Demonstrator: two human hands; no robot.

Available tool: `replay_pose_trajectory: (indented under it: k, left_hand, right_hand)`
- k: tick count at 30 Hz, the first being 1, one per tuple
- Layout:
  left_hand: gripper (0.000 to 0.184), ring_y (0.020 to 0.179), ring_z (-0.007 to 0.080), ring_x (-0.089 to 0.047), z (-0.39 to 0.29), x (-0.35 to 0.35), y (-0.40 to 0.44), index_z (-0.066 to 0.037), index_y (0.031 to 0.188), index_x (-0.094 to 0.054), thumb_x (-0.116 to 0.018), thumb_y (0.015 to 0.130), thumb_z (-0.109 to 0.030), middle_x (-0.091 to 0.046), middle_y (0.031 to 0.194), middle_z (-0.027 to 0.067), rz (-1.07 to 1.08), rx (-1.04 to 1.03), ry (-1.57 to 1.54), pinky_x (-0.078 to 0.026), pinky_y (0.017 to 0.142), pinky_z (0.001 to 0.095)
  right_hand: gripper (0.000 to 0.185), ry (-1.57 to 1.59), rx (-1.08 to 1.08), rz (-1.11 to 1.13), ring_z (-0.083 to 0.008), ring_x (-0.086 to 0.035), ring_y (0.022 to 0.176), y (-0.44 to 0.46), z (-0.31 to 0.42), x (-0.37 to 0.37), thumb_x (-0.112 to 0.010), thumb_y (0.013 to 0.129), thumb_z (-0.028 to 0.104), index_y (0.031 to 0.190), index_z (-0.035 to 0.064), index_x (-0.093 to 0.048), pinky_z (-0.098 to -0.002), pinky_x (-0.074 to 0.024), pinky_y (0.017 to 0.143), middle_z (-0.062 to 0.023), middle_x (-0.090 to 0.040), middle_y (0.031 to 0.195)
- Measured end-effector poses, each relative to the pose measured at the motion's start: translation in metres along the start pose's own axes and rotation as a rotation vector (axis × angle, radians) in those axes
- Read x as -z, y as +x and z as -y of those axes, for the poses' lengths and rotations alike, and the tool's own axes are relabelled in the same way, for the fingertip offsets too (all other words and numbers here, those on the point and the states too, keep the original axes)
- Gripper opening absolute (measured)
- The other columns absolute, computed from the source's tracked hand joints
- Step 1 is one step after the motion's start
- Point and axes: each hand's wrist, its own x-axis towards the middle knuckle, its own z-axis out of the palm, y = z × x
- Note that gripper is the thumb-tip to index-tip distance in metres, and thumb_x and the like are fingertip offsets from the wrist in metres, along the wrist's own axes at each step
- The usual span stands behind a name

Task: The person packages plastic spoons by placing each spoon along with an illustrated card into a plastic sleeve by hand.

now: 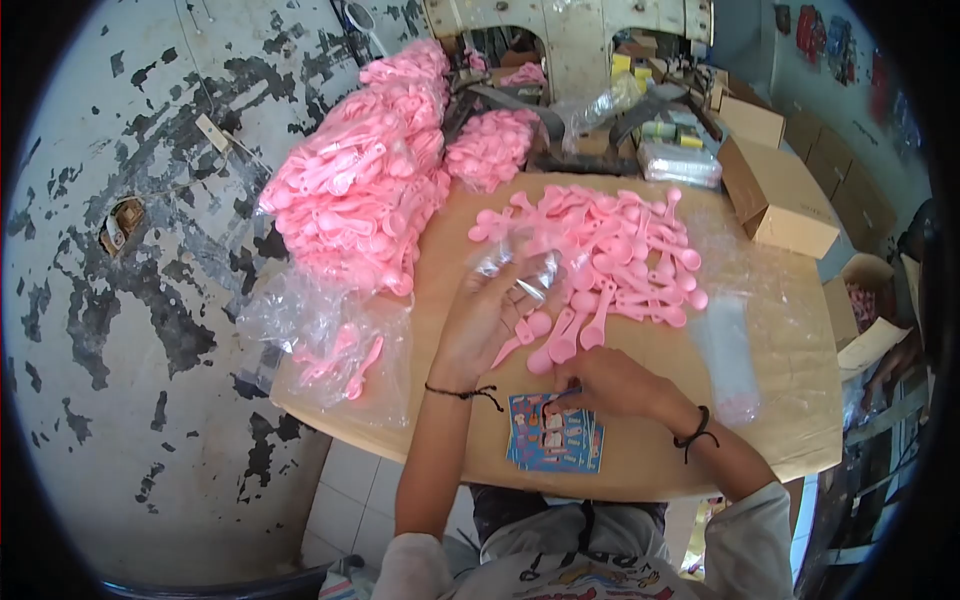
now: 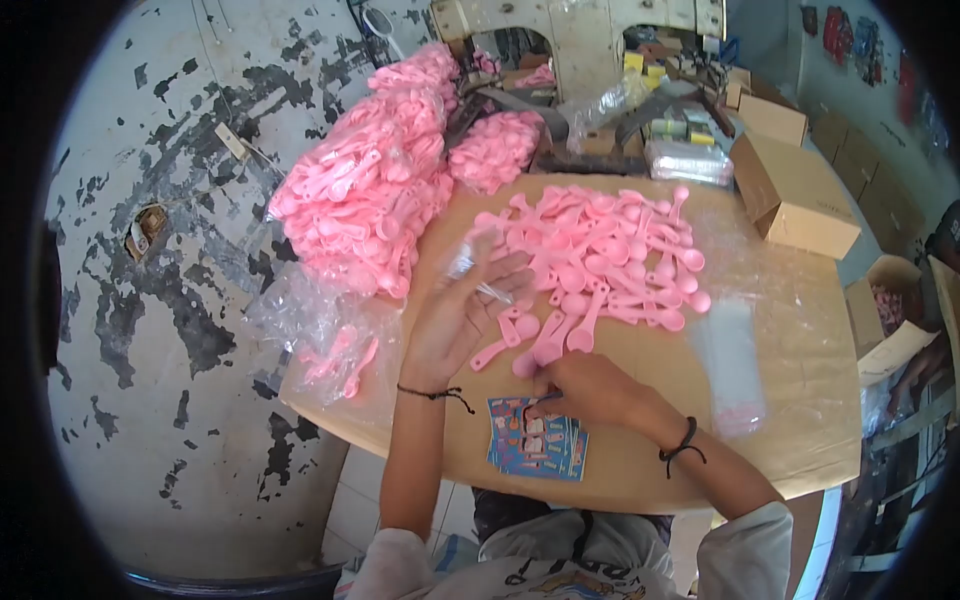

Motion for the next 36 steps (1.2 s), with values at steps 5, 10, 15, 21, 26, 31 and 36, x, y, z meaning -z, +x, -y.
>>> replay_pose_trajectory:
  k: [5, 10, 15, 21, 26, 31, 36]
  left_hand:
    - [0.04, 0.113, 0.0249, -0.06, 0.014, 0.009, 0.048, 0.001, 0.132, -0.045, -0.052, 0.099, -0.021, -0.056, 0.126, 0.0175, 0.017, -0.001, 0.06, -0.051, 0.098, 0.0378]
    - [0.04, 0.115, 0.0246, -0.059, 0.017, 0.023, 0.054, 0.0, 0.131, -0.046, -0.05, 0.1, -0.024, -0.055, 0.128, 0.0161, -0.154, -0.139, -0.039, -0.05, 0.099, 0.0366]
    - [0.037, 0.109, 0.0226, -0.061, 0.018, 0.035, 0.049, 0.0, 0.125, -0.05, -0.051, 0.1, -0.027, -0.059, 0.122, 0.0144, -0.252, -0.167, -0.027, -0.051, 0.096, 0.0347]
    - [0.038, 0.109, 0.0213, -0.061, 0.031, 0.034, 0.047, 0.0, 0.125, -0.05, -0.052, 0.099, -0.027, -0.059, 0.12, 0.0126, -0.287, -0.13, -0.029, -0.051, 0.098, 0.0358]
    - [0.039, 0.111, 0.0202, -0.06, 0.035, 0.039, 0.049, 0.0, 0.123, -0.051, -0.054, 0.098, -0.029, -0.059, 0.12, 0.0112, -0.313, -0.173, -0.042, -0.05, 0.099, 0.0356]
    - [0.03, 0.098, 0.0113, -0.061, 0.045, 0.032, 0.048, -0.002, 0.116, -0.057, -0.051, 0.1, -0.027, -0.062, 0.108, 0.0063, -0.388, -0.187, -0.059, -0.053, 0.087, 0.0269]
    - [0.028, 0.092, 0.0071, -0.059, 0.046, 0.027, 0.047, -0.003, 0.115, -0.058, -0.051, 0.1, -0.026, -0.061, 0.104, 0.0031, -0.322, -0.182, -0.057, -0.052, 0.083, 0.0242]
  right_hand:
    - [0.024, -0.112, 0.034, -0.09, -0.0284, -0.066, 0.076, 0.006, -0.011, 0.016, -0.07, 0.084, 0.03, 0.092, 0.0066, -0.072, -0.0378, -0.0494, 0.07, -0.0125, -0.069, 0.083]
    - [0.018, 0.166, 0.019, -0.521, -0.0131, -0.059, 0.059, 0.022, -0.046, 0.081, -0.065, 0.09, 0.021, 0.096, 0.0038, -0.07, -0.0289, -0.0463, 0.055, -0.0045, -0.065, 0.072]
    - [0.02, 0.629, 0.048, -0.706, -0.0015, -0.049, 0.052, 0.06, -0.041, 0.064, -0.06, 0.096, 0.019, 0.102, 0.0011, -0.066, -0.0197, -0.0372, 0.045, 0.0029, -0.057, 0.066]
    - [0.021, 0.663, 0.057, -0.819, -0.0026, -0.051, 0.054, 0.069, -0.046, 0.043, -0.057, 0.097, 0.019, 0.105, 0.0005, -0.063, -0.02, -0.0388, 0.047, 0.0012, -0.059, 0.068]
    - [0.021, 0.647, -0.004, -0.809, -0.0027, -0.047, 0.057, 0.068, -0.068, 0.051, -0.057, 0.096, 0.019, 0.107, 0.0018, -0.062, -0.0207, -0.0389, 0.05, 0.0025, -0.057, 0.072]
    - [0.021, 0.701, 0.078, -0.662, -0.0031, -0.049, 0.061, 0.067, -0.052, 0.044, -0.06, 0.095, 0.017, 0.107, 0.0005, -0.063, -0.0207, -0.0406, 0.053, 0.0028, -0.058, 0.075]
    - [0.022, 0.591, -0.018, -0.621, -0.0054, -0.055, 0.06, 0.064, -0.048, 0.048, -0.06, 0.093, 0.013, 0.109, -0.0017, -0.063, -0.0221, -0.0453, 0.054, -0.0007, -0.062, 0.074]
